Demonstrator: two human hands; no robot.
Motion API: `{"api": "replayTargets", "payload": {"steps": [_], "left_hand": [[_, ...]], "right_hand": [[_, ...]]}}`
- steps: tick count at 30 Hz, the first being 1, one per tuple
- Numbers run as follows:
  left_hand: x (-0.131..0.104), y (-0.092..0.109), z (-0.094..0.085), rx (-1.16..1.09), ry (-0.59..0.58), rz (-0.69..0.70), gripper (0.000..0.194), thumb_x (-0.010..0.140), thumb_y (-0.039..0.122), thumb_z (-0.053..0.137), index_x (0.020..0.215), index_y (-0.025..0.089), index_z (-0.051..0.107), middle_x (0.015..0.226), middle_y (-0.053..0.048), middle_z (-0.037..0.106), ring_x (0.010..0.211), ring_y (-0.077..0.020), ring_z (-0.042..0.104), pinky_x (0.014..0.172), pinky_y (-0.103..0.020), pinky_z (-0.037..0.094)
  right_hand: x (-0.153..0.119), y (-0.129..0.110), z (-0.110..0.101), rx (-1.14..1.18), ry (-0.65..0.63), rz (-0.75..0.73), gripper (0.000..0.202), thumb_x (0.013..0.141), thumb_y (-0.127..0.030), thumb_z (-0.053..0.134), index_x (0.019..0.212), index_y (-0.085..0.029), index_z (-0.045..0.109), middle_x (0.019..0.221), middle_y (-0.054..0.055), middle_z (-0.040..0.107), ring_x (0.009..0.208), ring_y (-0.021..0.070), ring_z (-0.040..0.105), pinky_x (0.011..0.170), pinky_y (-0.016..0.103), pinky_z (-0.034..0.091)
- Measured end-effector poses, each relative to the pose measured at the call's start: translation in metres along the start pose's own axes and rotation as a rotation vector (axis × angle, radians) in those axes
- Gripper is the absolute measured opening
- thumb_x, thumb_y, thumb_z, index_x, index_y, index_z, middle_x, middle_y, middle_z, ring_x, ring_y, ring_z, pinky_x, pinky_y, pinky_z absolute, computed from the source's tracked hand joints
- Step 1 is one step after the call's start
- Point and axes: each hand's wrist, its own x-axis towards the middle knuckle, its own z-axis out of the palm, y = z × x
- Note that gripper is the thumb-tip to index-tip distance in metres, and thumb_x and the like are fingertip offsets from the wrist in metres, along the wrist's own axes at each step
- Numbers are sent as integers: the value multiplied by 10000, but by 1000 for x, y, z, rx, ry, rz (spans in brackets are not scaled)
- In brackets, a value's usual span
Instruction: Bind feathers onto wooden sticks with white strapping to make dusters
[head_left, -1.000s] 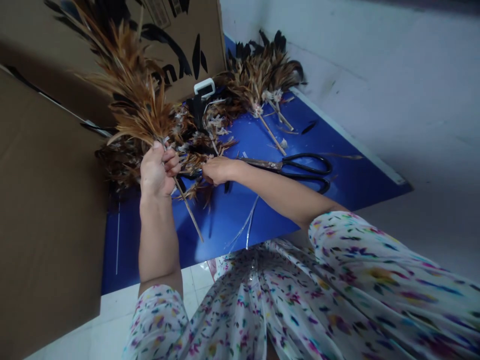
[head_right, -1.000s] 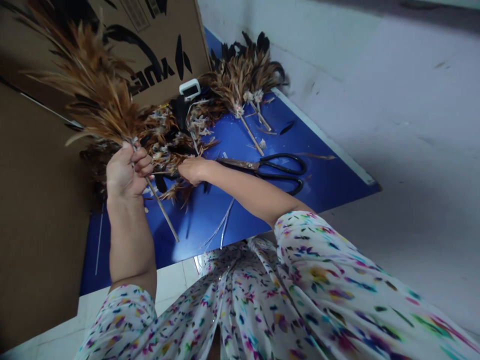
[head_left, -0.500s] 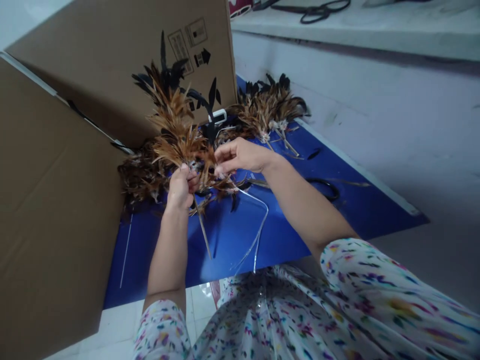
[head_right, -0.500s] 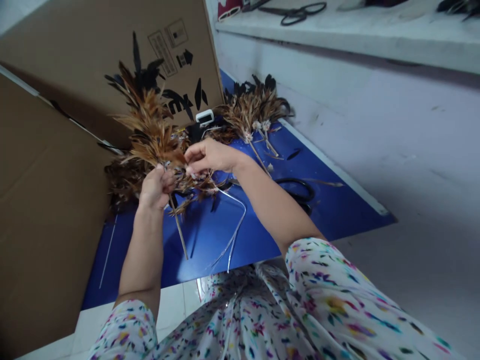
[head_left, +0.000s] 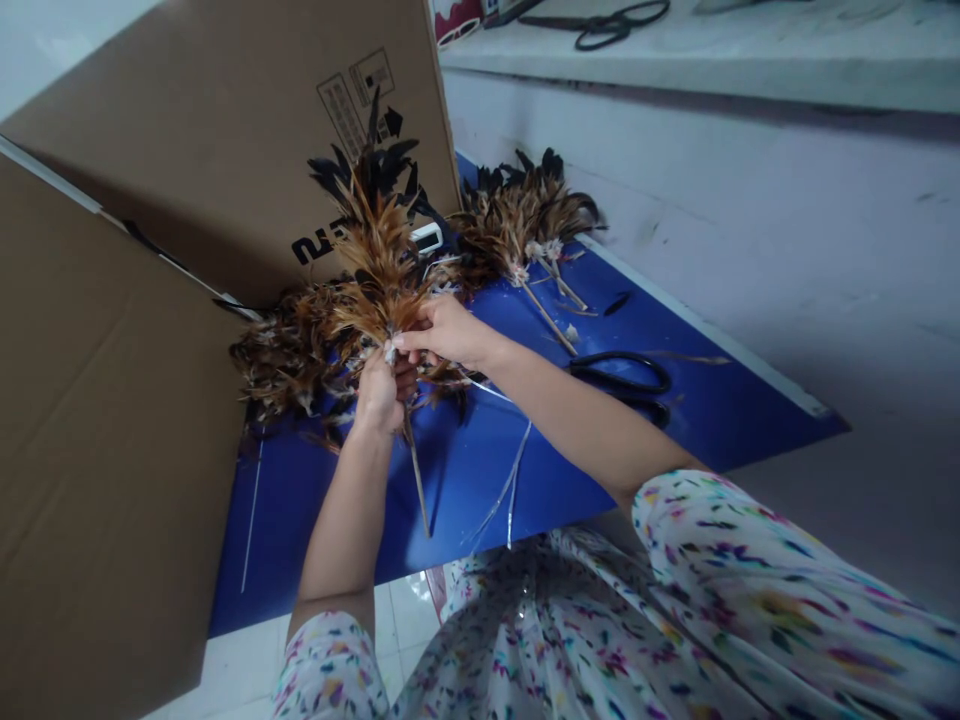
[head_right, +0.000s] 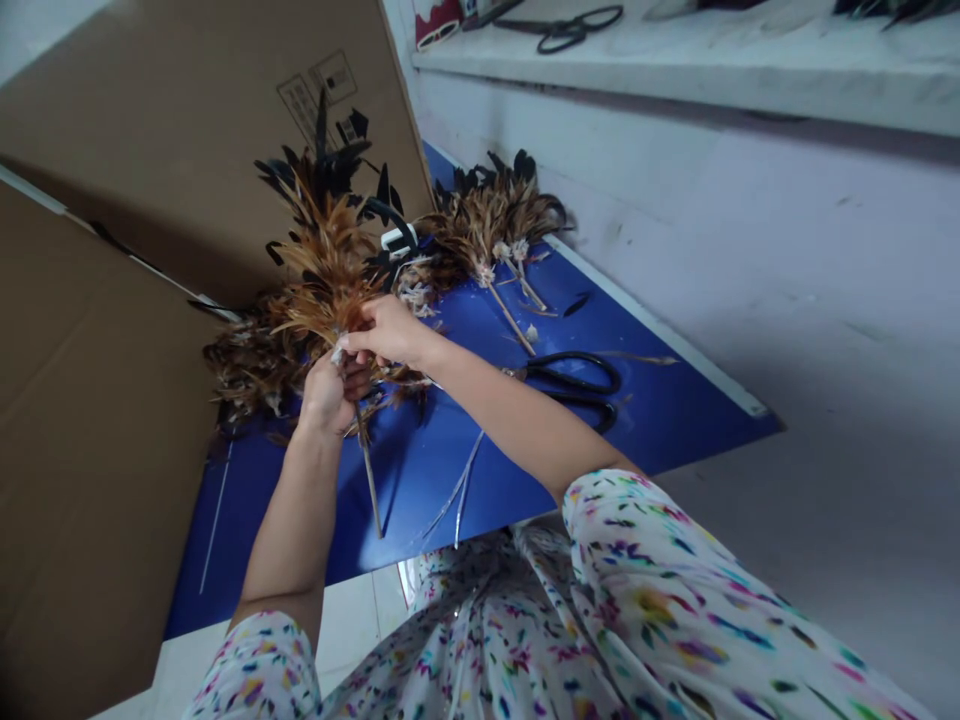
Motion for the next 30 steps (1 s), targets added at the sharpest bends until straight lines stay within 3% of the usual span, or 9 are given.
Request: {"api": "replayTargets", "payload": {"steps": [10,19,24,30], "left_hand": [[-3,0,4,9,-49,-73,228,798,315,563,672,136,499,524,59,350,369,-12,173,370,-155,70],[-3,-6,8,30,-49,-98,283,821,341,531,641,123,531,525,66,295,360,-8,166,357,-155,75],[-5,-7,9,6,-34,-71,346,855,428,540,675,133,523,524,63,326,361,-9,172,351,-148,77],[-10,-8,11,14,-7,-15,394,793,521,636,742,157,497,533,65,381,375,-15,216,366,-148,85]], "right_hand": [[-3,-6,-19,-245,-194,-28,112,788,-84,572,687,-133,570,547,-23,575,464,73,521,374,166,376],[-3,-5,-16,-639,-23,-137,78,740,-174,619,689,-115,623,534,-12,597,544,99,568,544,209,396],[-4,-5,-15,-584,2,-101,92,729,-189,613,748,-115,666,551,-3,621,523,106,577,548,215,416],[-2,-3,-15,-555,46,-98,129,694,-188,627,780,-113,687,493,-35,578,507,105,581,576,210,433]]}}
